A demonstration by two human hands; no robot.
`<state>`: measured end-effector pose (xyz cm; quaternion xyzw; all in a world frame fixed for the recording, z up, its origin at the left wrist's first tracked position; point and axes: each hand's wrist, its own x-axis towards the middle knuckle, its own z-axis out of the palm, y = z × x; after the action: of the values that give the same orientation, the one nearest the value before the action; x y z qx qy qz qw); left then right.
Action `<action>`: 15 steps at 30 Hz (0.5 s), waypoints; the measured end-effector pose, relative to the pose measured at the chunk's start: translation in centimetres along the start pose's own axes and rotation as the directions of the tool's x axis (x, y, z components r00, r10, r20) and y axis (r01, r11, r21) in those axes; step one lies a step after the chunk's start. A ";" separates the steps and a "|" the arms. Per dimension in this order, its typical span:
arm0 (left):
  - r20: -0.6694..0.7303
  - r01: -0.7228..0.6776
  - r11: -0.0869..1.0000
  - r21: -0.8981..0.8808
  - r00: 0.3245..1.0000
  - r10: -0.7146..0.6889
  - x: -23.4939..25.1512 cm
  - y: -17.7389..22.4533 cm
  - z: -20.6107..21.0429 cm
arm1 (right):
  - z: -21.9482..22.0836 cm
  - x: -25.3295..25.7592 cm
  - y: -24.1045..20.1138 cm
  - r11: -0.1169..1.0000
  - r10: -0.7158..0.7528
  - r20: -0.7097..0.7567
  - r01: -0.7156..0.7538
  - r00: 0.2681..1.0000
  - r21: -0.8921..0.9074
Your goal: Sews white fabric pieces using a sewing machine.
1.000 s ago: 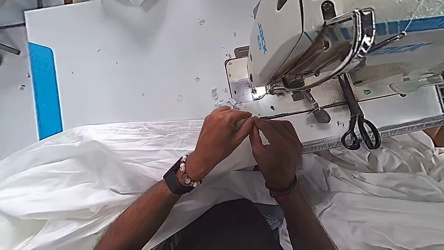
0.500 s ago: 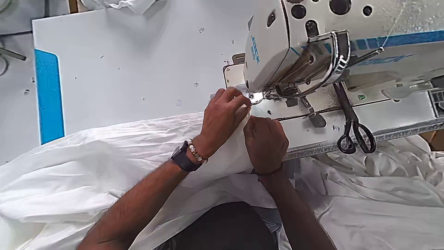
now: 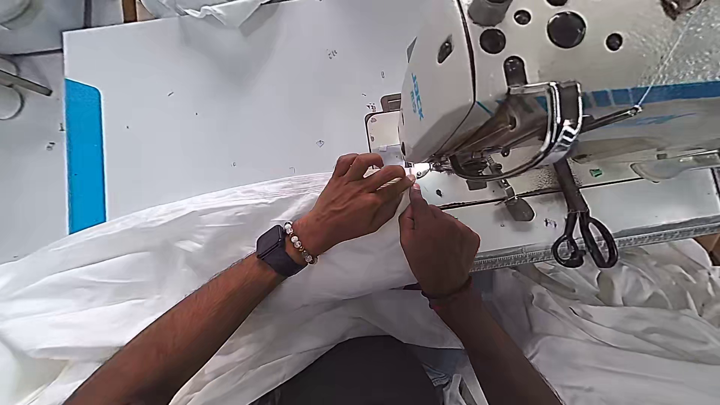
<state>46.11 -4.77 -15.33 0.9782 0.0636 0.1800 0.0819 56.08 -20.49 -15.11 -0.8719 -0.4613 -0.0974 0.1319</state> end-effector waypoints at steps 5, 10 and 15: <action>-0.018 -0.018 1.000 0.009 1.000 0.019 1.0 -1.0 -0.1 | 0.5 1.6 0.2 0.999 -0.012 0.003 0.012 1.000 0.030; -0.028 -0.063 0.998 -0.012 0.998 0.062 0.7 -1.5 0.5 | -3.2 2.1 3.1 0.980 -0.015 0.247 -0.035 0.969 0.198; -0.035 -0.037 0.999 0.003 0.999 0.037 0.8 -1.3 0.5 | -8.9 5.1 14.9 0.927 0.376 0.040 -0.376 0.926 0.004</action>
<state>46.90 -3.40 -15.78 0.9760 0.0472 0.1985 0.0765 70.86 -27.47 -7.28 -0.9451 -0.2887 -0.0509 0.1442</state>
